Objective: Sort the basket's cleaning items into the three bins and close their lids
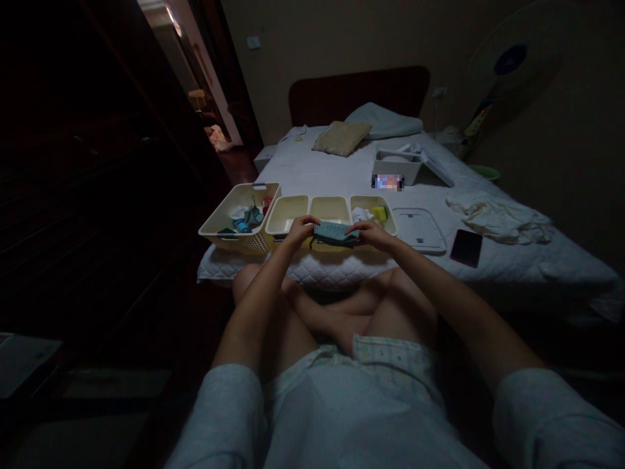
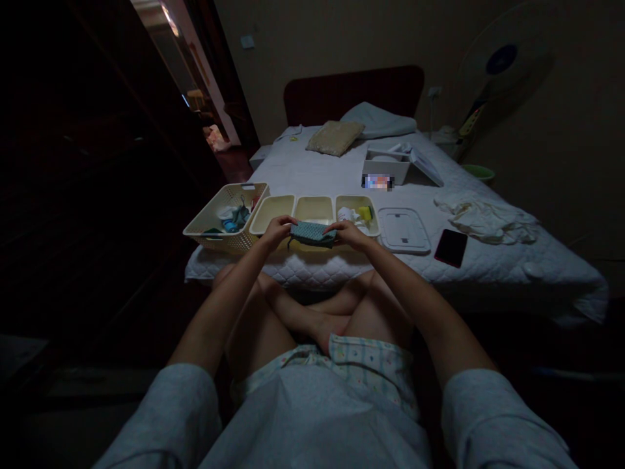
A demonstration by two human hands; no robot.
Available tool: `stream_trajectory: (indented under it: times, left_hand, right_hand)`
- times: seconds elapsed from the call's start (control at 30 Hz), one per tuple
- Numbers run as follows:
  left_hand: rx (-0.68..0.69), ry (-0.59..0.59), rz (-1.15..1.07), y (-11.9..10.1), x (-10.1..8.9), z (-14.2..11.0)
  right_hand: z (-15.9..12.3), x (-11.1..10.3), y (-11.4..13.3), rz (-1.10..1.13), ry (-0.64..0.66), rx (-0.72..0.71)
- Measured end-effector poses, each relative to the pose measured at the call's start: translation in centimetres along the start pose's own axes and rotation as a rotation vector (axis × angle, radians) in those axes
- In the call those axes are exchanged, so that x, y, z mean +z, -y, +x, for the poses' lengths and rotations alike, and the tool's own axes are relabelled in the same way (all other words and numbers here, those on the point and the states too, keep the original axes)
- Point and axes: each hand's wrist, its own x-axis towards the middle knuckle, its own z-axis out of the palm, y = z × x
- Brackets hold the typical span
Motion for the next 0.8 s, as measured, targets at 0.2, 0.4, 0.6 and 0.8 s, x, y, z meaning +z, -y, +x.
stream_trajectory:
  times: [0.2, 0.4, 0.6, 0.8]
  left_hand:
    - [-0.014, -0.015, 0.119, 0.5, -0.7, -0.2]
    - [-0.036, 0.02, 0.082, 0.4, -1.2, 0.1]
    - [0.034, -0.037, 0.087, 0.9, -1.2, 0.4]
    - [-0.087, -0.079, -0.137, 0.8, -0.8, 0.1]
  right_hand:
    - [-0.1, 0.5, 0.2, -0.057, -0.038, 0.014]
    - [0.6, 0.7, 0.0, -0.129, -0.071, -0.068]
    - [1.1, 0.6, -0.7, -0.319, -0.098, -0.304]
    - [1.8, 0.6, -0.8, -0.203, -0.234, -0.394]
